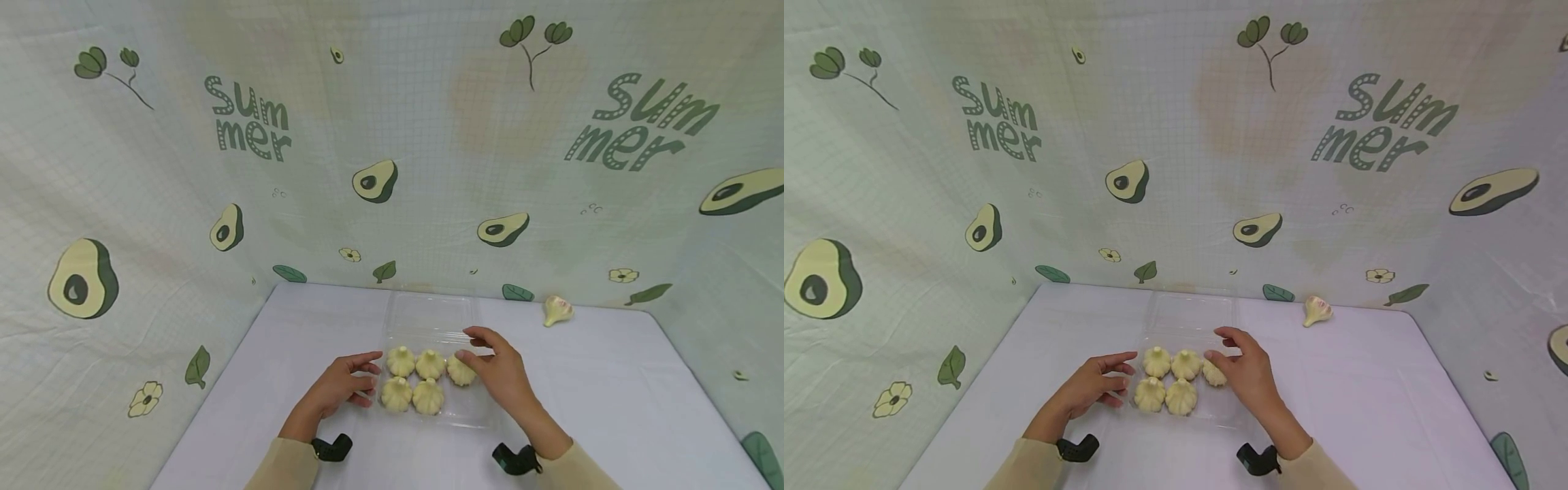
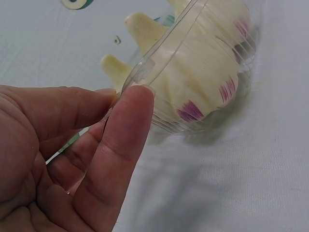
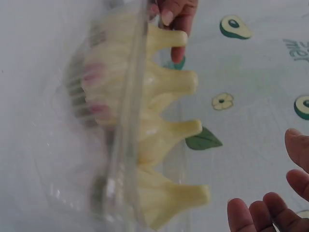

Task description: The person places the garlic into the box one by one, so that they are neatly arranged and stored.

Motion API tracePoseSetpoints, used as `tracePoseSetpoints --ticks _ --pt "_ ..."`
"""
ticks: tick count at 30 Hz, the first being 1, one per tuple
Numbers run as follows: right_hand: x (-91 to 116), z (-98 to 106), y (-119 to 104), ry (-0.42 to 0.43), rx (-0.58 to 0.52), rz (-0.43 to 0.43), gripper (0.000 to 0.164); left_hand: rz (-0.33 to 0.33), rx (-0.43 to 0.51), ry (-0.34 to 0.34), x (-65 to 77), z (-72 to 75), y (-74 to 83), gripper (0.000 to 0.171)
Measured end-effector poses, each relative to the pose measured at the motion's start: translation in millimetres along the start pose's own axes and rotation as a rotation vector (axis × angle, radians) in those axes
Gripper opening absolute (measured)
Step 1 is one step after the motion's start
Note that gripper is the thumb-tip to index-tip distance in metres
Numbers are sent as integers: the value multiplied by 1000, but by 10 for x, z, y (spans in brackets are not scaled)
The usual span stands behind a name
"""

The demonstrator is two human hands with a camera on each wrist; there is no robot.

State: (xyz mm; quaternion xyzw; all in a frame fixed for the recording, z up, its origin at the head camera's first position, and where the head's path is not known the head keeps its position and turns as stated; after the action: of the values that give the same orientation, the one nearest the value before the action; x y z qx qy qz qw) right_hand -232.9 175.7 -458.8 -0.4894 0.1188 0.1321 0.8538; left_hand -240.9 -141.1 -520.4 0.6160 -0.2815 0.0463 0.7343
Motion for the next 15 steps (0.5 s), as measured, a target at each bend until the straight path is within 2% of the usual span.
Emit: tracePoseSetpoints --ticks 10,15 --pt "-255 545 183 177 65 -13 48 3 -1 2 16 -6 18 62" --pt "-314 739 310 219 124 -52 51 1 -5 7 13 -12 29 62"
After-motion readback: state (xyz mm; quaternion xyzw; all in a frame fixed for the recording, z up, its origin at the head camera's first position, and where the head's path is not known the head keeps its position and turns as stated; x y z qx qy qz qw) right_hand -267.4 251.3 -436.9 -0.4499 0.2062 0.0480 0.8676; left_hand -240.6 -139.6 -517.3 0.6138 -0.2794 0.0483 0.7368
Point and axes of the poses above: each hand's wrist, its own x-axis away from the middle knuckle, its own z-axis out of the back of the hand, y = z × x, the point moved 4 cm from there along -x, towards the middle knuckle, and after that the axes turned 11 degrees about z, right-handed, at the moved point
